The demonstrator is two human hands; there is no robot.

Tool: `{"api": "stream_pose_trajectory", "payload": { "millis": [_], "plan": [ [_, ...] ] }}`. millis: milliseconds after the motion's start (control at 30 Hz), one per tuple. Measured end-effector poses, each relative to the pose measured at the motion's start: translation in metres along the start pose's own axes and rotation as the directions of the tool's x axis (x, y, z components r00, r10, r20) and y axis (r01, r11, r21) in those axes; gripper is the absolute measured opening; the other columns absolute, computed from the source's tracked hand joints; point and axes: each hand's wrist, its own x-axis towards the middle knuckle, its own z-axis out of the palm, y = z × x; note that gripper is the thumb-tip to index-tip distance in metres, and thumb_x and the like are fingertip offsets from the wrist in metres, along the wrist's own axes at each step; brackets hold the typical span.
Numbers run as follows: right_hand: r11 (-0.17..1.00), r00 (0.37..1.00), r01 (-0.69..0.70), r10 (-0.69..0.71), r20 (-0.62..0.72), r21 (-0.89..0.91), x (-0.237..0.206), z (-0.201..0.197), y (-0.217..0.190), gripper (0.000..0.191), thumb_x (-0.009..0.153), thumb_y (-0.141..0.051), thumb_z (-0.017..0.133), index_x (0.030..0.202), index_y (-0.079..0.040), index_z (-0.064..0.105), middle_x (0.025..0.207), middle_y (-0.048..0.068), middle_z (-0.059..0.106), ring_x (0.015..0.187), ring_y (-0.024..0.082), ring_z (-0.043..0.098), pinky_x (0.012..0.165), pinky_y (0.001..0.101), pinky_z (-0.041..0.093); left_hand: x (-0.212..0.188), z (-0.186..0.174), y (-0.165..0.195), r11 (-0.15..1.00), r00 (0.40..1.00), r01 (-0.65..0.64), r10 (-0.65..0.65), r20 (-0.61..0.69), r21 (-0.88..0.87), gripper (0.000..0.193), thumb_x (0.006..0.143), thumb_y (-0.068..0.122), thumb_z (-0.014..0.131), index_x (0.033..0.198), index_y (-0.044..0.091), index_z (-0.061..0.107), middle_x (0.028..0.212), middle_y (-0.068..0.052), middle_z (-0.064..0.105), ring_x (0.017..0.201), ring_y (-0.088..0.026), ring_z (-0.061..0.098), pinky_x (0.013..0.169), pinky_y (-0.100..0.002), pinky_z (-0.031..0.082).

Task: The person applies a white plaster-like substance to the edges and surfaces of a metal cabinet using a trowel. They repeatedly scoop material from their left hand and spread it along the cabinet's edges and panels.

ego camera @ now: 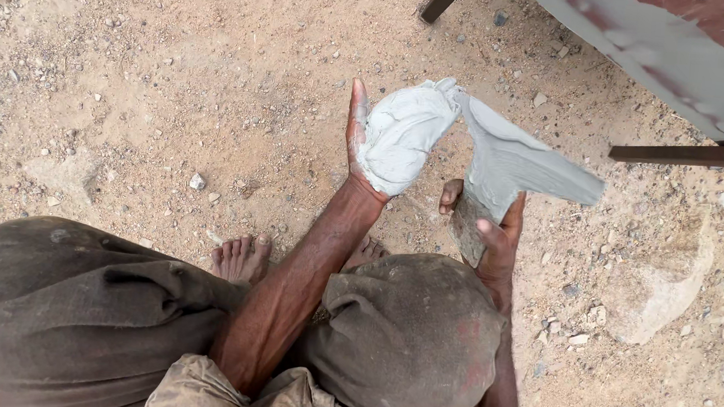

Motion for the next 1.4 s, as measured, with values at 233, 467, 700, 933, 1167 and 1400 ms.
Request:
{"api": "stream_pose_trajectory", "payload": {
  "millis": [233,467,700,933,1167,1400],
  "plan": [
    [0.553,0.954,0.230,0.034,0.297,-0.801,0.010,0.036,-0.001,0.078,0.088,-0.003,0.068,0.158,-0.013,0.036,0.166,0.016,0.025,0.157,0.040,0.028,0.128,0.0544,0.035,-0.006,0.046,0.006,0.912,0.973,-0.228,0.204,0.105,0.341,0.092,0.102,0.065,0.043,0.159,-0.006,0.028,0.164,-0.025,0.034,0.150,-0.036,0.038,0.127,-0.052,0.032],
    [0.621,0.850,-0.509,0.255,-0.460,-0.596,0.038,-0.017,0.026,0.076,0.083,-0.013,0.064,0.155,-0.021,0.043,0.169,0.008,0.026,0.133,0.040,0.057,0.088,0.0599,0.060,0.004,0.046,0.038,0.906,0.984,-0.160,0.112,0.141,0.392,0.095,0.103,0.063,0.048,0.159,-0.012,0.027,0.163,-0.030,0.037,0.151,-0.038,0.042,0.131,-0.048,0.034],
    [0.281,0.831,0.099,-0.551,-0.076,-0.954,0.118,-0.044,0.034,0.085,0.095,-0.007,0.082,0.167,-0.012,0.039,0.175,0.015,0.013,0.164,0.037,0.017,0.133,0.0605,0.041,0.005,0.018,0.065,0.845,0.967,-0.219,0.253,-0.004,0.488,0.092,0.100,0.061,0.052,0.153,-0.012,0.032,0.153,-0.032,0.045,0.141,-0.041,0.050,0.123,-0.049,0.041],
    [-0.042,0.624,0.201,-0.765,0.161,-0.979,0.186,-0.046,0.024,0.091,0.096,-0.009,0.075,0.169,-0.031,0.025,0.173,0.000,-0.001,0.160,0.027,0.007,0.133,0.0539,0.034,-0.001,0.009,0.088,0.852,0.957,-0.250,0.291,-0.020,0.460,0.094,0.100,0.061,0.053,0.154,-0.013,0.031,0.155,-0.032,0.044,0.142,-0.041,0.049,0.124,-0.049,0.041],
    [-0.109,0.542,0.223,-0.812,0.216,-0.969,0.229,-0.055,0.060,0.097,0.102,-0.009,0.076,0.172,-0.040,0.018,0.174,-0.004,-0.009,0.162,0.027,0.001,0.130,0.0502,0.040,0.000,0.000,0.093,0.866,0.949,-0.235,0.303,-0.090,0.441,0.092,0.100,0.061,0.051,0.154,-0.011,0.031,0.155,-0.032,0.043,0.143,-0.041,0.049,0.124,-0.050,0.041],
    [0.051,0.777,-0.024,-0.627,-0.051,-0.998,0.216,-0.084,0.145,0.090,0.094,-0.010,0.084,0.164,-0.026,0.030,0.171,0.011,-0.002,0.160,0.035,0.020,0.104,0.0338,0.065,-0.004,-0.001,0.100,0.854,0.942,-0.225,0.314,-0.120,0.469,0.095,0.101,0.061,0.052,0.157,-0.013,0.031,0.154,-0.034,0.044,0.140,-0.040,0.050,0.123,-0.048,0.042]
  ]
}}
